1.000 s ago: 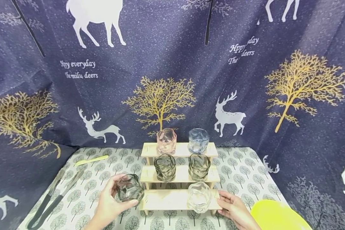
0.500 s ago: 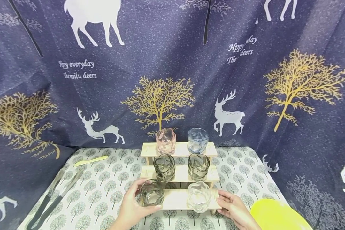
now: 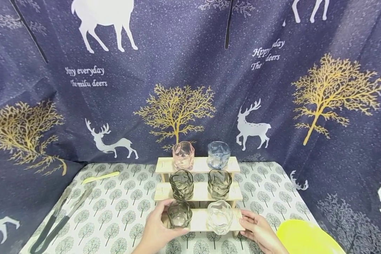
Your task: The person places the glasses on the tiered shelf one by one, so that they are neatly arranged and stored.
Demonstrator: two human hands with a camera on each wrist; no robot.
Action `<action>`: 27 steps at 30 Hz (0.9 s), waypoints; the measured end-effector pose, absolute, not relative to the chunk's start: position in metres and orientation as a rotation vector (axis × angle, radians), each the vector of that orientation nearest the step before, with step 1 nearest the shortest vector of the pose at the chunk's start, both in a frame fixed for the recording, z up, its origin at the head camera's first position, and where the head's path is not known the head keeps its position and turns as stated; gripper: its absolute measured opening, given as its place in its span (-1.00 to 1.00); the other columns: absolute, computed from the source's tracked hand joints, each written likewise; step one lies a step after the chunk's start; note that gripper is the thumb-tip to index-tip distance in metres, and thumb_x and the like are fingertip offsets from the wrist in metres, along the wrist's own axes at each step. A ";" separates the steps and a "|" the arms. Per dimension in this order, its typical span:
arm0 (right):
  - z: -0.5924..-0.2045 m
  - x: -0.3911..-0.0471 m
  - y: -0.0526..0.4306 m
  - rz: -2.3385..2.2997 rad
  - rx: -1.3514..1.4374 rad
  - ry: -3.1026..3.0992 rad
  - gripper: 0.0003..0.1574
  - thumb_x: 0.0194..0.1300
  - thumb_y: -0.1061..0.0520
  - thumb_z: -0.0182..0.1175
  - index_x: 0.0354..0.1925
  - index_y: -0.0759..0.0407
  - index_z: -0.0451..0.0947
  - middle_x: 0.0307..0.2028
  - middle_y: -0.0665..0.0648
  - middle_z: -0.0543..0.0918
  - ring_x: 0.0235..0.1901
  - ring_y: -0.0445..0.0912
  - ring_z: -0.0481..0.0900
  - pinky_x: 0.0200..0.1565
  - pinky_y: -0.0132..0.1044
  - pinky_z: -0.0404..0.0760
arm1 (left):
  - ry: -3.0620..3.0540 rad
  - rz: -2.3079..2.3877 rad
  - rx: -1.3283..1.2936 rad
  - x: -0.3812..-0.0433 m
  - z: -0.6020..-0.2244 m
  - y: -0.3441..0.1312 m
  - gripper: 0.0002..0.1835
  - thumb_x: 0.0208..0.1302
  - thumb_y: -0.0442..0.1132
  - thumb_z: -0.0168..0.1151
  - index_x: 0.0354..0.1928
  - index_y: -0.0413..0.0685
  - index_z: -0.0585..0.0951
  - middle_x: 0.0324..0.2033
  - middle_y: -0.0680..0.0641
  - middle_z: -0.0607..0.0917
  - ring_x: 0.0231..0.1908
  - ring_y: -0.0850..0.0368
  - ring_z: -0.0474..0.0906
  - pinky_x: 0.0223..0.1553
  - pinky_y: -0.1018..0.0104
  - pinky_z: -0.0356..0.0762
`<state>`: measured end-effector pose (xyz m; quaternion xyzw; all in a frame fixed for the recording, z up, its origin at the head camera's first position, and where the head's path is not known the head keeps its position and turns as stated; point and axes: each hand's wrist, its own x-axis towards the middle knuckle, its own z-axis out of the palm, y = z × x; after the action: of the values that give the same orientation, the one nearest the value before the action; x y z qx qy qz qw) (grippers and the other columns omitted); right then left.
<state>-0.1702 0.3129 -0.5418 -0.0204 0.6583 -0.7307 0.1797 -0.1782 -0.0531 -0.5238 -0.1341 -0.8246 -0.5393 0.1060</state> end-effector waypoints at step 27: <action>-0.507 -0.161 0.294 -1.527 0.219 2.768 -0.44 0.48 0.09 0.27 0.30 0.38 0.51 -0.05 0.15 0.67 -0.13 -0.11 0.65 -0.14 -0.32 0.66 | -2.534 -1.468 -0.387 -0.166 -0.522 -0.074 0.05 -0.14 0.32 0.64 0.43 0.26 0.39 0.17 0.24 0.53 0.12 0.19 0.54 0.17 0.11 0.60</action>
<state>-0.1613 0.2942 -0.5068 0.0691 0.8734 -0.4818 -0.0134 -0.1663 -0.0742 -0.5224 -0.1304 -0.8541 -0.4947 0.0938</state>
